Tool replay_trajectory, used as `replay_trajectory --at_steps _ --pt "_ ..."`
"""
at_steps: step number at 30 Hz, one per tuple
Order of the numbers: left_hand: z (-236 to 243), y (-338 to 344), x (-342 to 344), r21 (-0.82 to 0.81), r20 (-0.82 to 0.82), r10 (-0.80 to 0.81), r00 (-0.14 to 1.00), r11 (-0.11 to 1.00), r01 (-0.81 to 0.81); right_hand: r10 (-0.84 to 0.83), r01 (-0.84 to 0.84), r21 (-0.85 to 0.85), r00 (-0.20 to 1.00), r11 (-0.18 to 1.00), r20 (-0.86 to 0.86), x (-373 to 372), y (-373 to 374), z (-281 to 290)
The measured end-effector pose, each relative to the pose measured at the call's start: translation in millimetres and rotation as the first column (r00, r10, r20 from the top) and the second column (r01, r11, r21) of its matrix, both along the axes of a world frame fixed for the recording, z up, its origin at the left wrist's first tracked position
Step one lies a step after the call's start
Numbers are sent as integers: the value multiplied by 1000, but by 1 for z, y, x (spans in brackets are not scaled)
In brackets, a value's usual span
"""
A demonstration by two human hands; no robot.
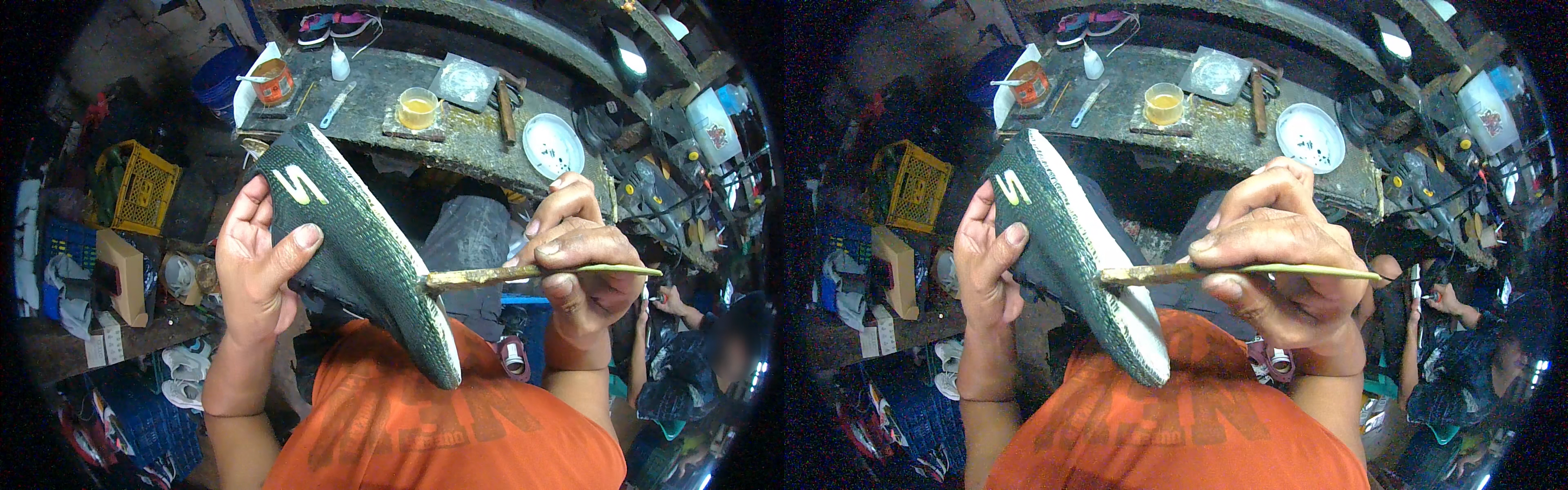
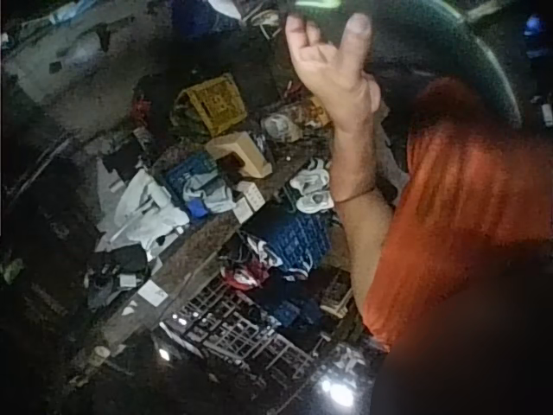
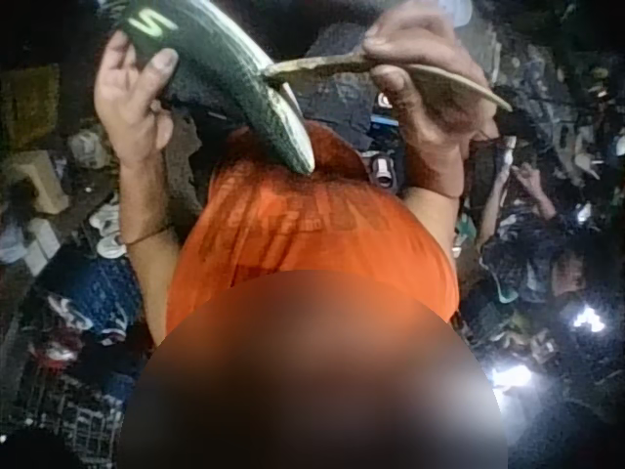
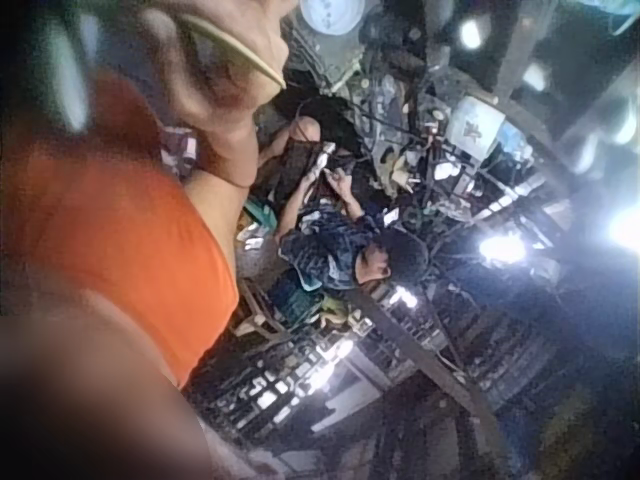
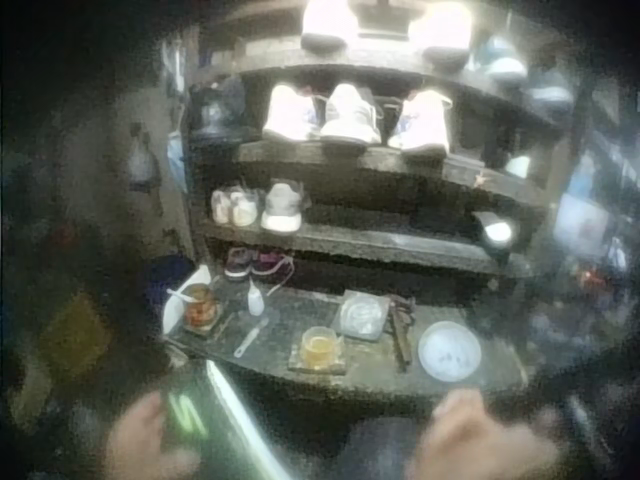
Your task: The person applies glue to the sole and upper of a dark green shoe, then repeats the process on a white shoe. They use a small brush to spread the adhesive along the edges and surfaces of each shoe.
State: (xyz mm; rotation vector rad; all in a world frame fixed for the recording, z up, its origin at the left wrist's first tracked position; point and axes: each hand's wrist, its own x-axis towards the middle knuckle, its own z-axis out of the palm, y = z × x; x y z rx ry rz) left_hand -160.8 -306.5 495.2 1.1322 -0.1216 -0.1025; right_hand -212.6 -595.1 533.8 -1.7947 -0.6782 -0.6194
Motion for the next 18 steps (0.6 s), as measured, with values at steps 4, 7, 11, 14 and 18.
replay_trajectory --at_steps 4,7,11,14,18 --pt "2 -1 -4 -11 48 -6 999 1000 7 -28 28 -18 1000 999 -4 4 2 2" --pt "3 -1 -5 -15 85 -2 996 1000 3 -43 42 -14 999 999 -19 6 5 6" --pt "4 -1 -4 15 148 9 989 1000 -12 -100 99 -7 994 995 -44 7 6 10" --pt "4 -1 -4 18 167 17 986 1000 -21 5 7 129 996 992 -92 6 4 13" --pt "5 -1 -4 24 166 26 986 999 -30 46 -37 81 992 996 -121 4 2 14"
